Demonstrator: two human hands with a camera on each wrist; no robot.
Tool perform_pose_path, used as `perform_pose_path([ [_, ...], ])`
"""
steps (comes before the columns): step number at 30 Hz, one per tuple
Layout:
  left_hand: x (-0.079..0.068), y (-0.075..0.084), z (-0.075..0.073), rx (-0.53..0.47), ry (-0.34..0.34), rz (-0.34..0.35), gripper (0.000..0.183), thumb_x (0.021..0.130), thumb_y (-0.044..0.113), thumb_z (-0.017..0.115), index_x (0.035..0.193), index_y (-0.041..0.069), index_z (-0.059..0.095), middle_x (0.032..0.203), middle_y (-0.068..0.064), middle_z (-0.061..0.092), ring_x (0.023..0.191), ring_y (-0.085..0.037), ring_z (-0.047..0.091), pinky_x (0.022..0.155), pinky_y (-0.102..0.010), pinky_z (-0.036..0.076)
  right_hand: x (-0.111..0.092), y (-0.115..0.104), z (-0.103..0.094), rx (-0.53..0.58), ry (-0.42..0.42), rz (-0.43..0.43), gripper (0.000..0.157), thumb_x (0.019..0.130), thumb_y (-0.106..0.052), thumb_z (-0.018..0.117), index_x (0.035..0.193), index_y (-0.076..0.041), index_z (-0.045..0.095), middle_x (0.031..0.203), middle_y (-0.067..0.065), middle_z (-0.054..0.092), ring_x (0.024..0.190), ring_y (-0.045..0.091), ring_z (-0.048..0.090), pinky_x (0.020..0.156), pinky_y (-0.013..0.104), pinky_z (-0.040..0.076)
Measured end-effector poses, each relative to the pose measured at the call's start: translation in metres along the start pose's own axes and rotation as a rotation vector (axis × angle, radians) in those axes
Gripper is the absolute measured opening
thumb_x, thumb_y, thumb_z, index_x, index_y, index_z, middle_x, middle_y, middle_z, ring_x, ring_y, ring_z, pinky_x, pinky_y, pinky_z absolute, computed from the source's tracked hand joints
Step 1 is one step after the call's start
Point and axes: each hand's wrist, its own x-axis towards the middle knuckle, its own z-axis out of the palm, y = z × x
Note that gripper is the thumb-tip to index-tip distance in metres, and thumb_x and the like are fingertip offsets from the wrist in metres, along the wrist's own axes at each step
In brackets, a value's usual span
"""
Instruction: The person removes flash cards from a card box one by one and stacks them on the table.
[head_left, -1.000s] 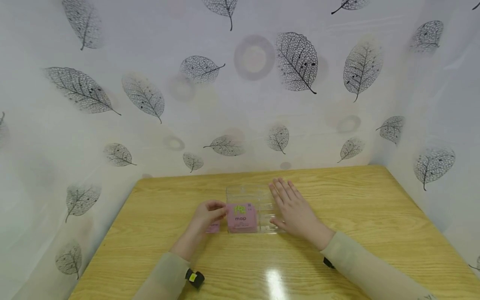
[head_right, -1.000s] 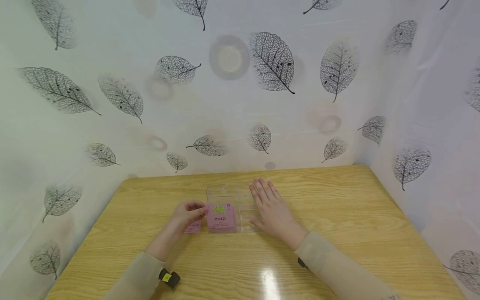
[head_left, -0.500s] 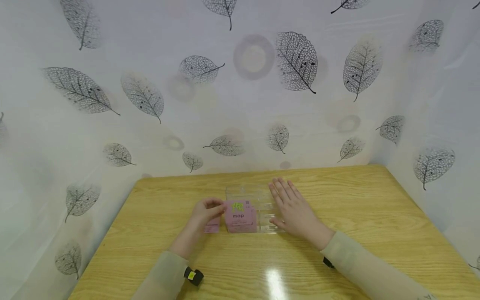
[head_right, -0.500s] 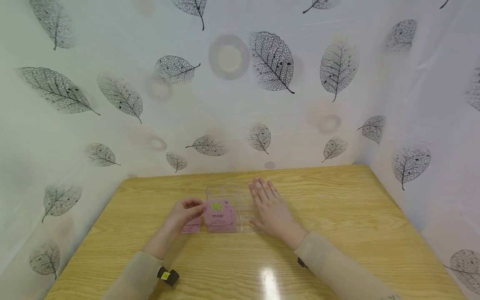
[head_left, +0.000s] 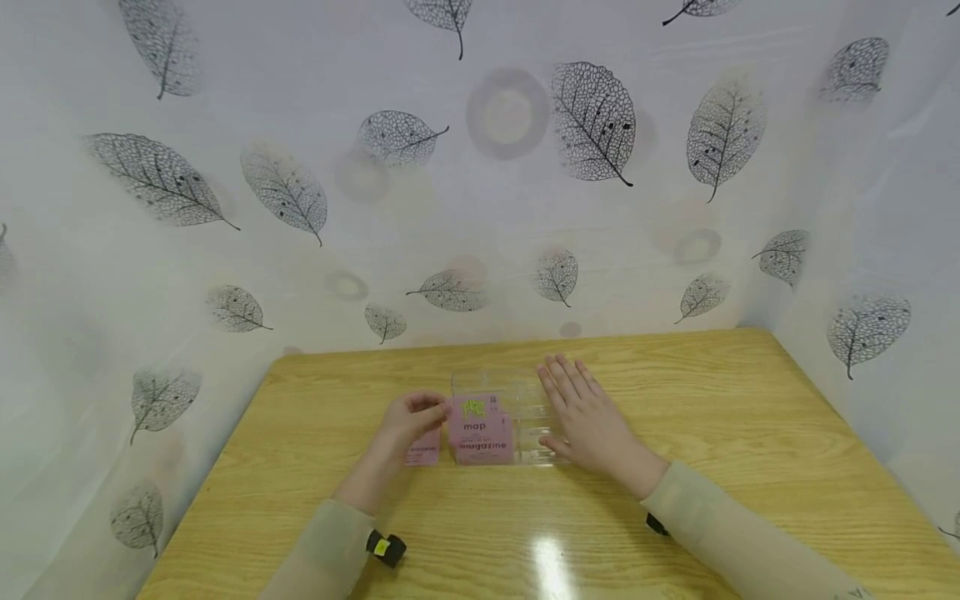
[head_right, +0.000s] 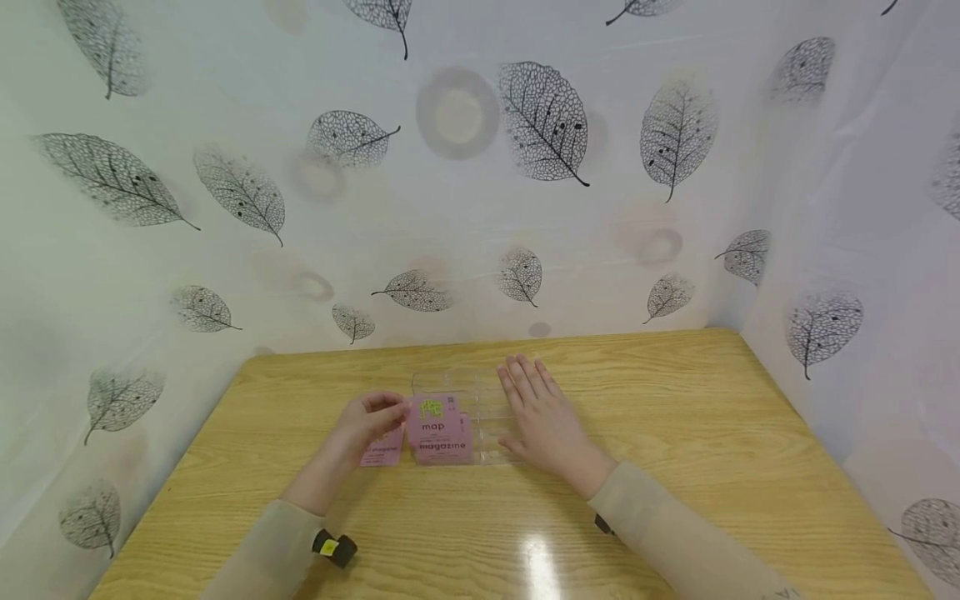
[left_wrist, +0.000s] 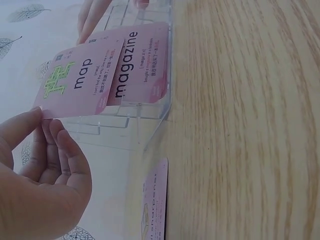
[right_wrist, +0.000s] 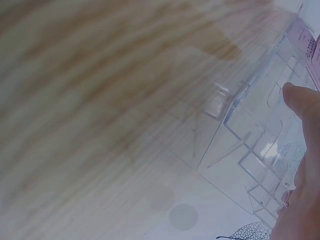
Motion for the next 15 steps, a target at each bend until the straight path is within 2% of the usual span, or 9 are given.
perform_pose_path([
  [6,-0.0009,0.0030,-0.0016,0.022,0.017,-0.009,0.016,0.100,0.016,0.074,0.112,0.006,0.072,0.099,0.005,0.073,0.096,-0.009,0.068,0.098,-0.030,0.056,0.0004,-0.0002,-0.0002,0.009,0.001,-0.003,0.107,0.094,-0.065,0.067,0.164,0.004,0.026,0.174,0.025,0.023,0.162,0.042,0.023,0.134,0.055,0.021],
  [11,0.0001,0.0041,-0.0037,0.004,0.009,-0.007,0.018,0.101,0.013,0.072,0.115,0.002,0.070,0.102,0.003,0.072,0.096,-0.008,0.069,0.096,-0.026,0.058,0.0007,0.0000,-0.0017,0.024,-0.007,-0.002,0.107,0.094,-0.065,0.068,0.164,0.005,0.026,0.174,0.026,0.022,0.163,0.043,0.022,0.134,0.055,0.021],
  [15,0.0010,0.0050,-0.0063,0.000,0.017,-0.021,0.022,0.102,0.013,0.071,0.120,0.001,0.068,0.105,0.001,0.071,0.097,-0.009,0.069,0.098,-0.027,0.058,0.0008,-0.0001,-0.0025,0.024,-0.012,-0.003,0.107,0.095,-0.064,0.067,0.165,0.004,0.025,0.174,0.025,0.020,0.163,0.043,0.021,0.134,0.055,0.020],
])
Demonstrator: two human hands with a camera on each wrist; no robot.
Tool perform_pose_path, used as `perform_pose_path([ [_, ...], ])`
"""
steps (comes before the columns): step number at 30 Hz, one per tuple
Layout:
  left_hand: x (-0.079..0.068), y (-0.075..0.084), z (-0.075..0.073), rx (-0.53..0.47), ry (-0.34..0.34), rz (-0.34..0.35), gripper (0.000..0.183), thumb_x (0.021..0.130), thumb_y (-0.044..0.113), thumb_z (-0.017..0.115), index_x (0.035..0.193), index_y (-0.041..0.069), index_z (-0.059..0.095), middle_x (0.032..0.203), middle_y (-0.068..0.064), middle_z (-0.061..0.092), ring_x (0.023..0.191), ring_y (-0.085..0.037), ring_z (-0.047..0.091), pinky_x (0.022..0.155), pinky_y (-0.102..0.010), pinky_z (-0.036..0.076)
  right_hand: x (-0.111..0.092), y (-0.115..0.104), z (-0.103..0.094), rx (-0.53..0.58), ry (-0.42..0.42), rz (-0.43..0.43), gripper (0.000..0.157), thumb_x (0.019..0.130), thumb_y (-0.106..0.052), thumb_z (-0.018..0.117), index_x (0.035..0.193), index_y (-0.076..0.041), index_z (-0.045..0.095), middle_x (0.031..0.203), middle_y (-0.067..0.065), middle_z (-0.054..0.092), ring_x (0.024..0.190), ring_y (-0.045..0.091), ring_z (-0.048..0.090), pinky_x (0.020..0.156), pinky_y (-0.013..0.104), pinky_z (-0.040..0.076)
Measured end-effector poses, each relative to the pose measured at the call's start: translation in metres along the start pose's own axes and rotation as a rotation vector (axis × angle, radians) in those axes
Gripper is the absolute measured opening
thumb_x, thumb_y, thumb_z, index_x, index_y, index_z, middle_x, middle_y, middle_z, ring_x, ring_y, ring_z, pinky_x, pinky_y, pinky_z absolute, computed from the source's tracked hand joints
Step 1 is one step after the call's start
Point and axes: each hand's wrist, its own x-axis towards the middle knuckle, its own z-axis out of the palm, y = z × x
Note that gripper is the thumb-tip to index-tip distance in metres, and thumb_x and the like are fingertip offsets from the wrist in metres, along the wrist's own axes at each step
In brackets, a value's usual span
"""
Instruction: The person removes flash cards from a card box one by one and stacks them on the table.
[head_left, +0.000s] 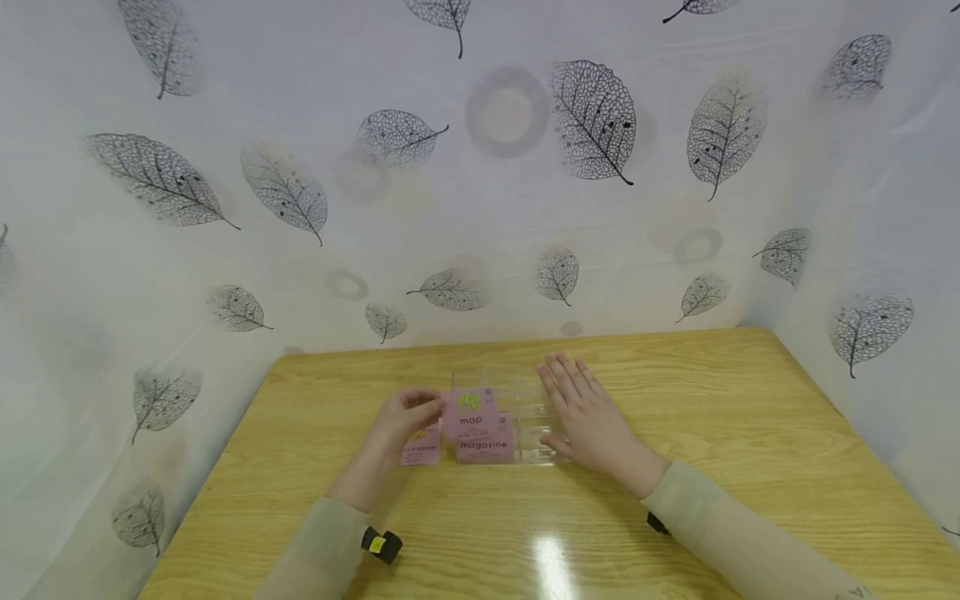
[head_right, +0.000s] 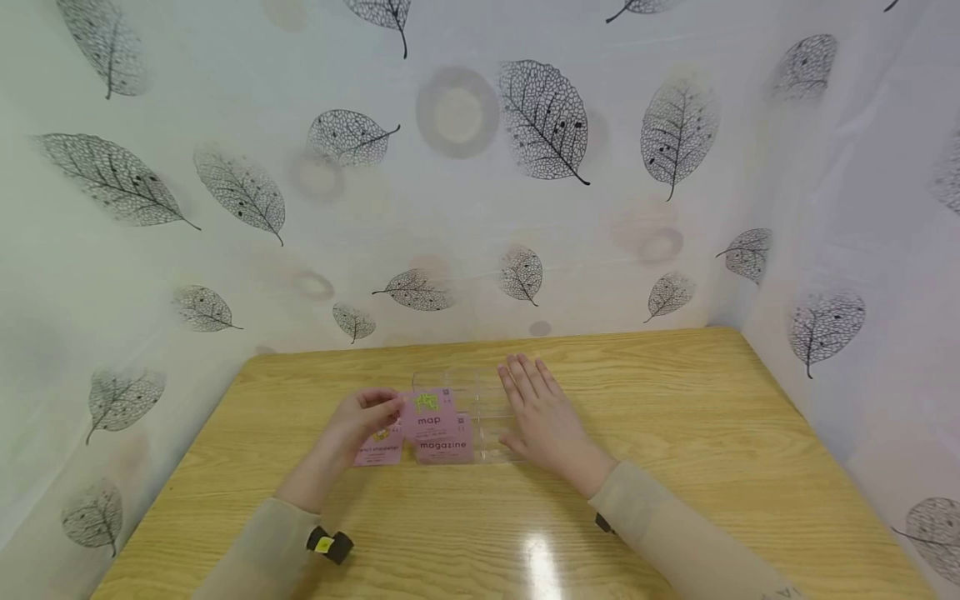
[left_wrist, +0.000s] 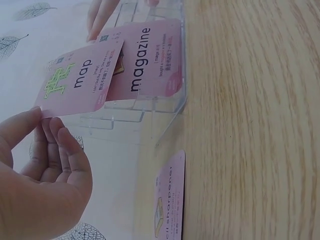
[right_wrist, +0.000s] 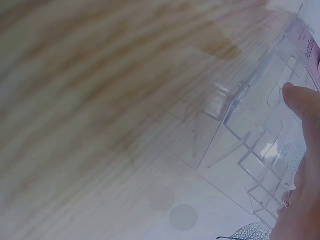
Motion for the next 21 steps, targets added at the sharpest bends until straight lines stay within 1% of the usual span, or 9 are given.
perform_pose_path([
  [3,0.000,0.000,-0.002,-0.010,0.006,-0.006,0.025,0.102,0.012,0.071,0.122,0.000,0.066,0.106,0.000,0.071,0.097,-0.010,0.068,0.098,-0.026,0.059,0.000,0.000,0.001,-0.003,-0.003,0.000,0.107,0.095,-0.065,0.067,0.165,0.004,0.024,0.174,0.025,0.019,0.163,0.043,0.021,0.134,0.055,0.019],
  [7,-0.001,0.001,-0.005,-0.027,-0.010,0.004,0.026,0.102,0.011,0.069,0.124,-0.002,0.064,0.104,0.002,0.069,0.097,-0.009,0.067,0.093,-0.020,0.058,0.000,0.000,0.002,-0.006,-0.002,0.002,0.107,0.095,-0.066,0.066,0.165,0.004,0.024,0.175,0.024,0.017,0.163,0.042,0.020,0.134,0.054,0.019],
  [10,-0.003,0.003,-0.007,-0.027,-0.016,0.004,0.026,0.103,0.011,0.069,0.125,-0.003,0.064,0.103,0.003,0.069,0.096,-0.009,0.066,0.093,-0.020,0.058,0.000,0.001,0.003,-0.009,0.003,0.002,0.107,0.095,-0.066,0.065,0.165,0.003,0.024,0.175,0.024,0.017,0.163,0.042,0.020,0.134,0.054,0.020],
  [15,-0.004,0.007,-0.012,-0.027,-0.012,-0.015,0.028,0.104,0.012,0.067,0.127,-0.002,0.063,0.105,0.004,0.068,0.099,-0.008,0.066,0.093,-0.020,0.056,0.000,0.001,0.004,-0.010,0.004,0.003,0.107,0.095,-0.066,0.065,0.165,0.003,0.025,0.175,0.025,0.018,0.163,0.042,0.022,0.134,0.054,0.020],
  [18,-0.004,0.009,-0.016,-0.045,-0.014,-0.009,0.028,0.105,0.011,0.065,0.128,-0.003,0.062,0.104,0.005,0.068,0.099,-0.008,0.066,0.092,-0.018,0.056,0.000,0.001,0.004,-0.003,-0.001,0.007,0.107,0.096,-0.065,0.066,0.166,0.003,0.024,0.175,0.024,0.018,0.163,0.042,0.021,0.134,0.054,0.019],
  [21,-0.002,0.009,-0.019,-0.064,-0.014,0.007,0.027,0.105,0.009,0.065,0.127,-0.005,0.062,0.100,0.006,0.068,0.095,-0.006,0.066,0.089,-0.017,0.057,0.000,0.001,0.003,0.001,0.000,0.011,0.107,0.095,-0.064,0.067,0.165,0.003,0.024,0.174,0.025,0.018,0.163,0.043,0.021,0.134,0.055,0.019],
])
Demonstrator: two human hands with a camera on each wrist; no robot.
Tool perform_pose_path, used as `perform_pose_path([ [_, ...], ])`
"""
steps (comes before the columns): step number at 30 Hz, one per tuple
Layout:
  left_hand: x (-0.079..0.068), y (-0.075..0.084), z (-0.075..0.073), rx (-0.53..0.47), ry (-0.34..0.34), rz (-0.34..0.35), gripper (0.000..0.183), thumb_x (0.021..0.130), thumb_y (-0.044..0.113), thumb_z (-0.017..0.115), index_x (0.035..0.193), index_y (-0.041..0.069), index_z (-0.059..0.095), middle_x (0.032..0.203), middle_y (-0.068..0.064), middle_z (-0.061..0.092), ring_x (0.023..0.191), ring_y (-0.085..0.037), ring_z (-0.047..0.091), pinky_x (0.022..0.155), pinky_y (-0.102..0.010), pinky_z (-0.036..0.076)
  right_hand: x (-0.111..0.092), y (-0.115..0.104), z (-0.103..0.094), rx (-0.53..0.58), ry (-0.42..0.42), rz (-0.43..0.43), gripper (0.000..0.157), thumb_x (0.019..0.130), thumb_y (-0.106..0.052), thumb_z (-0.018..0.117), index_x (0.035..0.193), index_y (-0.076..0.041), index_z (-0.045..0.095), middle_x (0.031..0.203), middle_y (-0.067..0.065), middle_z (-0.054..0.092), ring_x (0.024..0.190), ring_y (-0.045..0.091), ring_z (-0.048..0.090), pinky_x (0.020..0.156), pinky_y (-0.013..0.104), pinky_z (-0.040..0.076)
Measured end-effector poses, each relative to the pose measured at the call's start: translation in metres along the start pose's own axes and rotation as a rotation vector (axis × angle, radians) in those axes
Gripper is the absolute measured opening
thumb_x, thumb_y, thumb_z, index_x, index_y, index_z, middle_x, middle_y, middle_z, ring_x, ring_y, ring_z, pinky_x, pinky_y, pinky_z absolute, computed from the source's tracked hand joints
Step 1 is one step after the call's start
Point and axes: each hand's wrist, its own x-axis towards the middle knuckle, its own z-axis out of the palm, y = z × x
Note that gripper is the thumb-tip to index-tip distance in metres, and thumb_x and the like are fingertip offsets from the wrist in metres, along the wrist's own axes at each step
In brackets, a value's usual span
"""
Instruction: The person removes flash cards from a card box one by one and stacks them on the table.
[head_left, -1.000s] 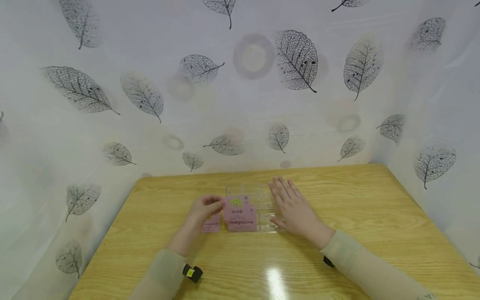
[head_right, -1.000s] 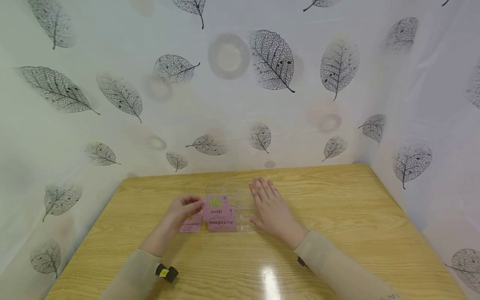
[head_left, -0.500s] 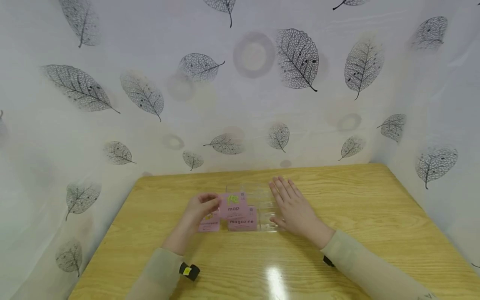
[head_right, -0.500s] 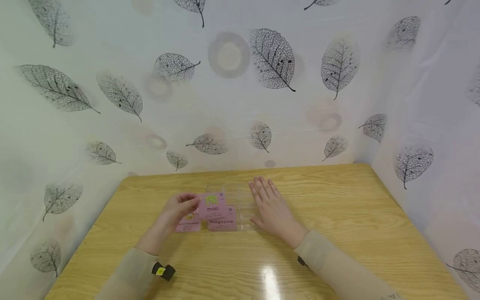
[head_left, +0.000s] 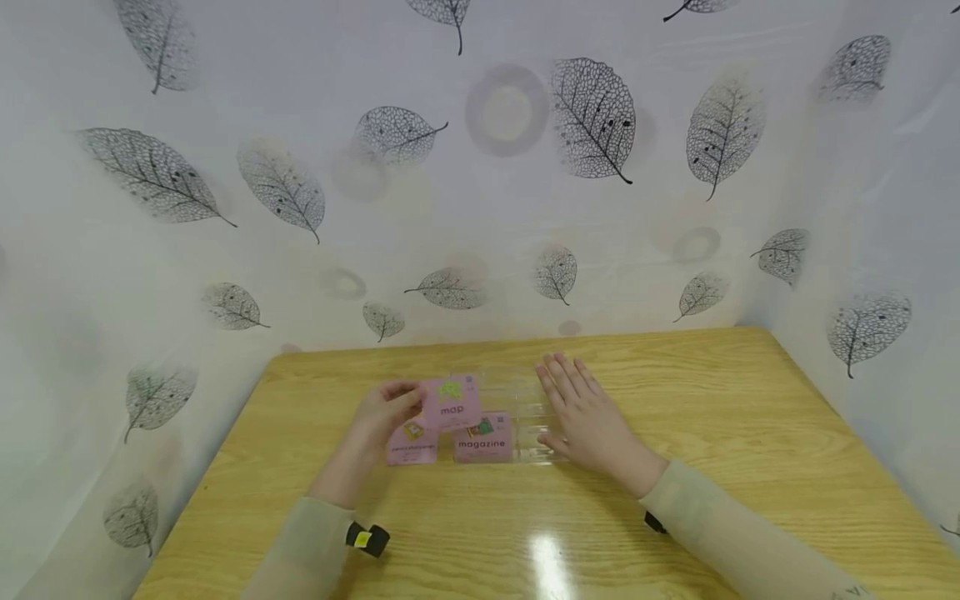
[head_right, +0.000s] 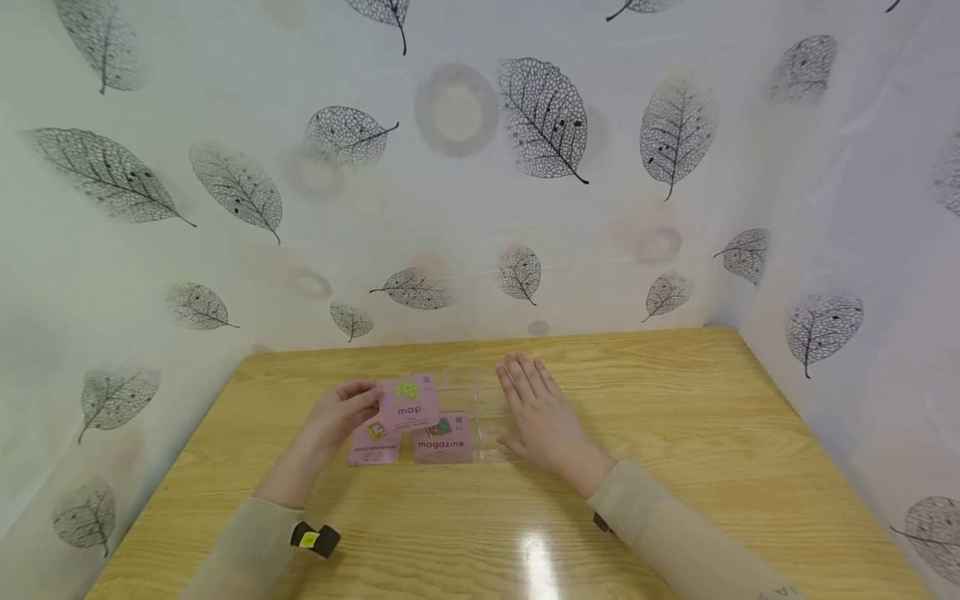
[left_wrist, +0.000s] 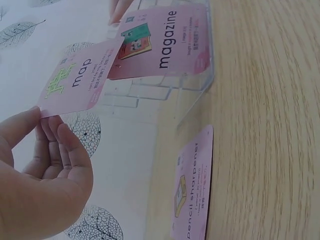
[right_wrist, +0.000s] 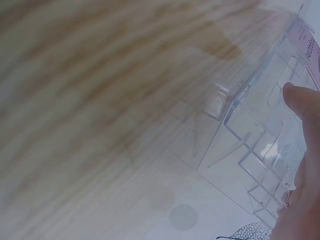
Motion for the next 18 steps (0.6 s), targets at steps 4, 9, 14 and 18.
perform_pose_path([
  [4,0.000,0.000,-0.006,-0.031,-0.021,0.024,0.022,0.105,0.005,0.063,0.124,-0.005,0.063,0.097,0.006,0.068,0.091,-0.005,0.067,0.088,-0.016,0.059,0.000,-0.001,-0.001,-0.010,-0.001,-0.001,0.106,0.095,-0.065,0.067,0.165,0.004,0.024,0.174,0.025,0.019,0.163,0.043,0.022,0.134,0.054,0.020],
  [9,-0.001,-0.002,-0.012,-0.057,-0.024,0.031,0.015,0.105,0.004,0.061,0.120,0.000,0.065,0.097,0.007,0.068,0.090,-0.005,0.067,0.088,-0.016,0.059,0.001,-0.001,-0.002,-0.013,-0.005,-0.003,0.106,0.096,-0.065,0.066,0.165,0.004,0.025,0.175,0.024,0.018,0.163,0.042,0.021,0.134,0.054,0.020],
  [14,-0.003,-0.003,-0.018,-0.065,-0.021,0.035,0.021,0.107,0.004,0.060,0.126,-0.003,0.062,0.098,0.008,0.067,0.092,-0.005,0.066,0.090,-0.016,0.058,0.000,-0.001,-0.003,-0.010,-0.004,-0.003,0.106,0.096,-0.065,0.066,0.165,0.004,0.025,0.175,0.024,0.018,0.163,0.042,0.021,0.134,0.054,0.020],
  [18,-0.006,-0.003,-0.021,-0.073,-0.008,0.028,0.020,0.107,0.004,0.059,0.126,-0.002,0.060,0.100,0.008,0.066,0.092,-0.004,0.066,0.090,-0.015,0.058,0.000,0.000,-0.002,-0.008,0.000,-0.002,0.107,0.095,-0.065,0.067,0.165,0.004,0.025,0.174,0.025,0.020,0.163,0.042,0.022,0.134,0.054,0.020],
])
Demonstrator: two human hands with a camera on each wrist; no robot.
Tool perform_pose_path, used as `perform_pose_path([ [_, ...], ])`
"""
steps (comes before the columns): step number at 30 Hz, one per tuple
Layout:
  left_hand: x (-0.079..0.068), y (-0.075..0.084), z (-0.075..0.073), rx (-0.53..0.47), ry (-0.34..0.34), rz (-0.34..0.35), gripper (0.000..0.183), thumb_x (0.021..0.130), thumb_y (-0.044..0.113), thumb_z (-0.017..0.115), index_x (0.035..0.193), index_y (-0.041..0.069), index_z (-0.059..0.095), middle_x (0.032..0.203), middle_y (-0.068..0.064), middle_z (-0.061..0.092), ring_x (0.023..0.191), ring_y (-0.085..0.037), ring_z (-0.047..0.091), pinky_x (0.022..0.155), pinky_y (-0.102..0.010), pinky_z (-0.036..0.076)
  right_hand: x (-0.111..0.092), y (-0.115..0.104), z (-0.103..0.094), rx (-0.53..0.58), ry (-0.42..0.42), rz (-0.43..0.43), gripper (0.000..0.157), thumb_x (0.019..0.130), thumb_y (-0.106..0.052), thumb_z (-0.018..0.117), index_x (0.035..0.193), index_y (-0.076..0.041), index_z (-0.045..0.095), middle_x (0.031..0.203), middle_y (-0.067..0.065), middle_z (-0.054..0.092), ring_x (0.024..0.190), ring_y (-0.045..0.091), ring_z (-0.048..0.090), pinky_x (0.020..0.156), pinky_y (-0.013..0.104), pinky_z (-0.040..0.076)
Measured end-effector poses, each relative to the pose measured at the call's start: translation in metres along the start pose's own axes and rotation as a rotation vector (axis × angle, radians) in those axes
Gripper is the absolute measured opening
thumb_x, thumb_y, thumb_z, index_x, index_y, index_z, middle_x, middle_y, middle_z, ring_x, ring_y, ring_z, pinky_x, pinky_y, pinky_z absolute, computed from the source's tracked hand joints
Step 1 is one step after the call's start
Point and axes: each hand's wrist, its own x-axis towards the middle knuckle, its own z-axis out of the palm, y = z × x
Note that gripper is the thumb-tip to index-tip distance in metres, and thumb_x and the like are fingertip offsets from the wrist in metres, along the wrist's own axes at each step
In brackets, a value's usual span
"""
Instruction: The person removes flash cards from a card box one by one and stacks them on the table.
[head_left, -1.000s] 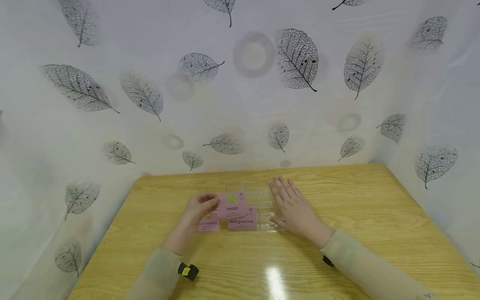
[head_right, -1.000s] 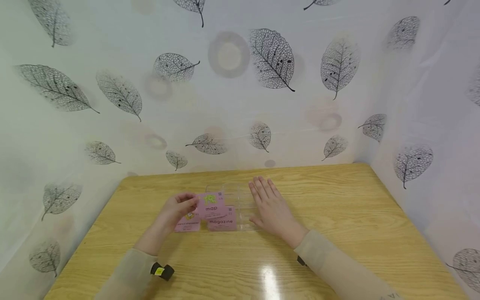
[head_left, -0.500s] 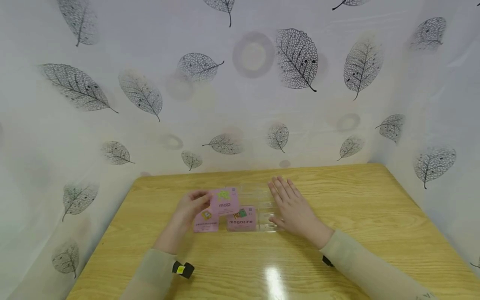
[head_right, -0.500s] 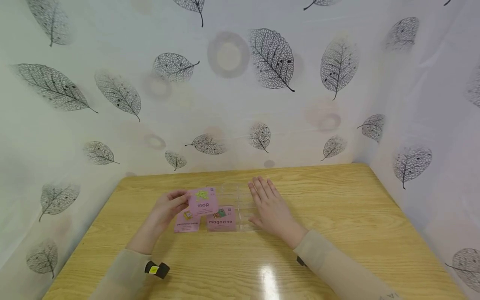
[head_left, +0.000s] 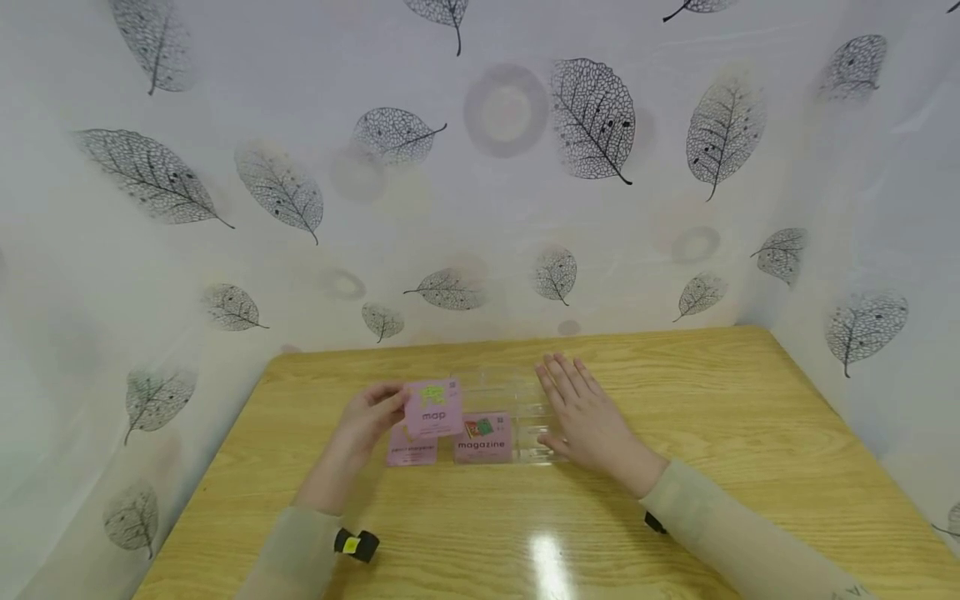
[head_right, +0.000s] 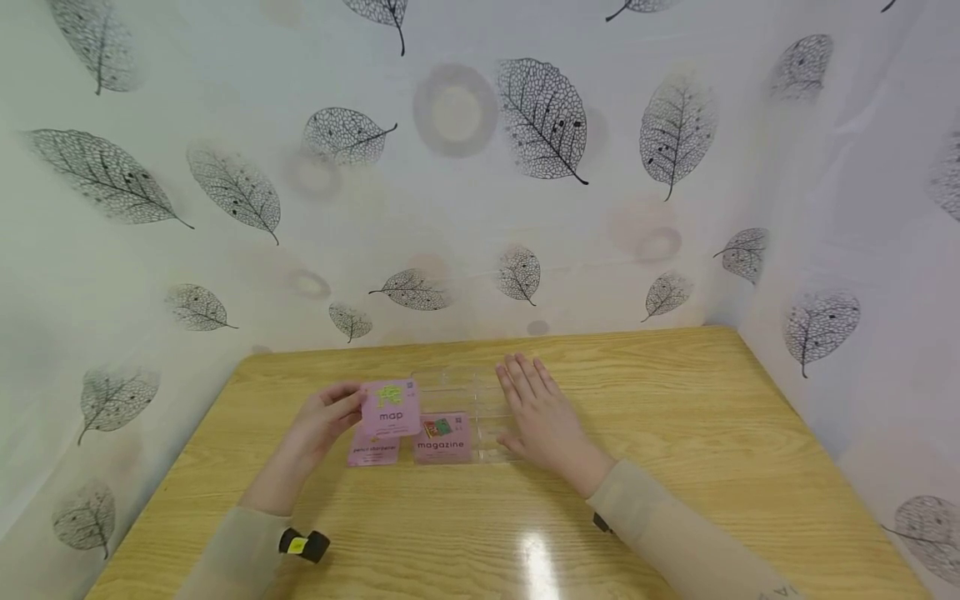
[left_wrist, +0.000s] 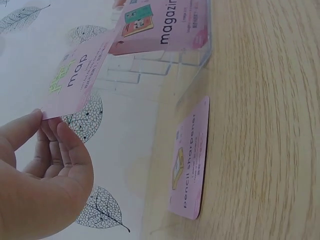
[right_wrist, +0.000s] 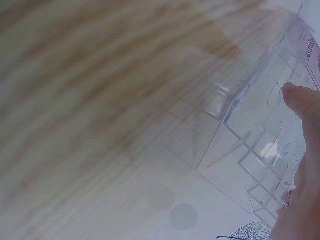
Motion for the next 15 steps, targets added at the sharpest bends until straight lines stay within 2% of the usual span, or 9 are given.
perform_pose_path([
  [6,0.000,-0.002,-0.003,-0.022,0.034,0.000,0.013,0.105,0.000,0.059,0.117,0.003,0.063,0.098,0.008,0.067,0.091,-0.004,0.067,0.089,-0.016,0.058,0.000,-0.001,0.000,0.015,0.016,0.001,0.107,0.094,-0.065,0.069,0.164,0.005,0.028,0.173,0.026,0.023,0.162,0.043,0.023,0.133,0.055,0.023],
  [15,-0.001,-0.007,-0.012,-0.027,0.032,0.008,0.011,0.105,0.001,0.060,0.113,0.008,0.064,0.098,0.009,0.067,0.092,-0.004,0.067,0.091,-0.017,0.058,-0.001,-0.001,0.001,0.003,0.025,0.001,0.108,0.093,-0.066,0.069,0.164,0.004,0.028,0.173,0.026,0.026,0.162,0.043,0.026,0.133,0.055,0.024],
])
